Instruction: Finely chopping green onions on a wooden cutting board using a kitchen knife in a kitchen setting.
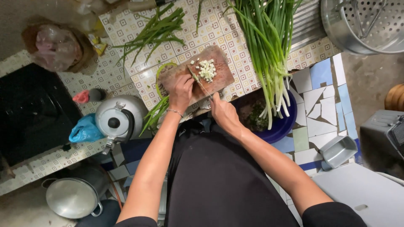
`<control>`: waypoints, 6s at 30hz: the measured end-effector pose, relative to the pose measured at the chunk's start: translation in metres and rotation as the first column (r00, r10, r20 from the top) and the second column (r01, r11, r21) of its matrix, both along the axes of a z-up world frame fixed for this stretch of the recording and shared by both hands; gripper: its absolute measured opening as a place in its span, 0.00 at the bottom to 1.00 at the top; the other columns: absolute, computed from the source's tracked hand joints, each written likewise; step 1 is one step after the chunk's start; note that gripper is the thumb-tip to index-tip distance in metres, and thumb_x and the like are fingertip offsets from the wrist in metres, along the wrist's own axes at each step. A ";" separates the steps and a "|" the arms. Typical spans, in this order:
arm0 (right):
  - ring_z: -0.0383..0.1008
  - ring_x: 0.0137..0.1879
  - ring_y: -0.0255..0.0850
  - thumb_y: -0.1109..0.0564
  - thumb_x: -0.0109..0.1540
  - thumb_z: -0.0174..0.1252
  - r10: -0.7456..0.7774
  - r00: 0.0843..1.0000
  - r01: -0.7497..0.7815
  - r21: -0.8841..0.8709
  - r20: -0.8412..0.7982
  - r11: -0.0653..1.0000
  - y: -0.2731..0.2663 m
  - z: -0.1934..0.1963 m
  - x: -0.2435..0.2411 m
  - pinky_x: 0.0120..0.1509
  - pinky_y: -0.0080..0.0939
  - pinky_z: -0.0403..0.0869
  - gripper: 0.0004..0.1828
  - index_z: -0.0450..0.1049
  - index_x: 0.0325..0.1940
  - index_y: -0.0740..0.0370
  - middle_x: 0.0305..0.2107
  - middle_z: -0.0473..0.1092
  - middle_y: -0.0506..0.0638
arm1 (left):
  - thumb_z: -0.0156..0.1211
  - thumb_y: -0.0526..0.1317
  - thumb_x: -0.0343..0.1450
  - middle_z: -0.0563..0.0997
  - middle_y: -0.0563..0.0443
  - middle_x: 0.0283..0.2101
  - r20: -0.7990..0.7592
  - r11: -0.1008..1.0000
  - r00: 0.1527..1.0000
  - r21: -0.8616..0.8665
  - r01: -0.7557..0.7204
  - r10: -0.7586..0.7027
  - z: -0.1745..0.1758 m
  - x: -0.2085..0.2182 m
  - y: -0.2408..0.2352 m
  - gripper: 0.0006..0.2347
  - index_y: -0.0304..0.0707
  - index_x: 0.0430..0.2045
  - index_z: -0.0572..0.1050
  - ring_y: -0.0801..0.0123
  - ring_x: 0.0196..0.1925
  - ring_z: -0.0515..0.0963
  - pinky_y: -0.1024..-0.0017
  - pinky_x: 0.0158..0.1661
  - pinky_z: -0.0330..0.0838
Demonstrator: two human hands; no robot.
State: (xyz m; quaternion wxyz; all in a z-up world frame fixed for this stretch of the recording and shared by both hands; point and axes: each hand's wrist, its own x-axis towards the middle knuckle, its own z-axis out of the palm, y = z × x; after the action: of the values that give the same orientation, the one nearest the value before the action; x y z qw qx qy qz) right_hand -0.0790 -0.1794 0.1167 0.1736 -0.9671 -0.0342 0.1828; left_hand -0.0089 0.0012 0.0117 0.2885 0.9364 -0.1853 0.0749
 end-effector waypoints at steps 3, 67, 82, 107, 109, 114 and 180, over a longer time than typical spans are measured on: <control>0.77 0.27 0.67 0.46 0.72 0.38 0.025 0.999 -0.025 0.004 0.028 1.000 0.002 0.011 0.005 0.25 0.57 0.75 0.16 0.61 0.48 0.62 0.18 0.71 0.68 | 0.59 0.32 0.71 0.78 0.49 0.45 -0.015 1.000 1.000 -0.020 0.008 -0.008 -0.008 0.002 0.000 0.05 0.38 0.38 0.78 0.61 0.53 0.78 0.68 0.51 0.75; 0.77 0.32 0.71 0.45 0.70 0.39 -0.094 0.974 0.118 0.111 -0.205 0.987 0.000 0.018 -0.033 0.32 0.64 0.74 0.15 0.59 0.49 0.59 0.21 0.72 0.72 | 0.58 0.36 0.72 0.71 0.55 0.32 -0.011 0.993 0.999 0.116 0.036 -0.035 0.010 -0.011 0.026 0.02 0.44 0.33 0.77 0.64 0.38 0.78 0.70 0.39 0.76; 0.77 0.29 0.68 0.43 0.71 0.40 -0.060 0.986 0.077 0.111 -0.153 0.991 -0.021 0.012 -0.053 0.30 0.60 0.75 0.16 0.60 0.46 0.58 0.18 0.71 0.69 | 0.57 0.37 0.74 0.75 0.48 0.42 -0.009 0.997 0.999 0.061 0.039 -0.038 0.010 -0.015 0.028 0.04 0.40 0.36 0.79 0.56 0.45 0.79 0.65 0.45 0.77; 0.77 0.31 0.70 0.46 0.70 0.41 -0.041 0.997 0.050 0.145 -0.069 0.988 -0.042 0.009 -0.001 0.32 0.63 0.75 0.14 0.60 0.46 0.60 0.21 0.72 0.70 | 0.60 0.36 0.74 0.78 0.54 0.43 -0.004 0.998 0.999 0.024 -0.054 0.054 0.008 -0.023 0.017 0.04 0.41 0.39 0.80 0.64 0.50 0.80 0.71 0.51 0.76; 0.76 0.33 0.74 0.46 0.69 0.41 -0.083 0.986 0.111 0.195 -0.145 0.975 -0.048 0.026 -0.001 0.34 0.68 0.73 0.15 0.59 0.44 0.61 0.22 0.71 0.73 | 0.61 0.37 0.74 0.78 0.54 0.43 -0.004 0.996 0.996 -0.002 -0.084 0.084 0.006 -0.016 0.004 0.04 0.41 0.39 0.80 0.66 0.49 0.80 0.72 0.50 0.76; 0.77 0.33 0.70 0.44 0.70 0.38 0.018 0.992 -0.006 0.098 -0.123 0.995 -0.037 0.009 -0.008 0.36 0.63 0.76 0.16 0.58 0.50 0.58 0.22 0.72 0.70 | 0.63 0.34 0.70 0.78 0.51 0.45 0.033 0.999 0.999 0.032 -0.042 0.041 -0.017 -0.004 -0.001 0.05 0.38 0.38 0.80 0.62 0.51 0.78 0.69 0.52 0.75; 0.78 0.28 0.68 0.49 0.70 0.41 -0.100 0.993 0.104 0.073 -0.061 0.992 0.025 0.014 -0.029 0.31 0.62 0.76 0.17 0.61 0.52 0.66 0.19 0.72 0.69 | 0.58 0.31 0.72 0.78 0.45 0.46 0.060 0.998 0.998 -0.057 0.020 -0.016 -0.002 -0.019 0.023 0.04 0.31 0.38 0.78 0.57 0.53 0.78 0.67 0.54 0.75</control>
State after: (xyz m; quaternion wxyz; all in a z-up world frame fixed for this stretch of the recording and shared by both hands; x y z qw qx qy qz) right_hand -0.1080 -0.1541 0.1302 0.2204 -0.9547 0.0134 0.1996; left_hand -0.0274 0.0241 0.0101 0.3102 0.9234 -0.2000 0.1053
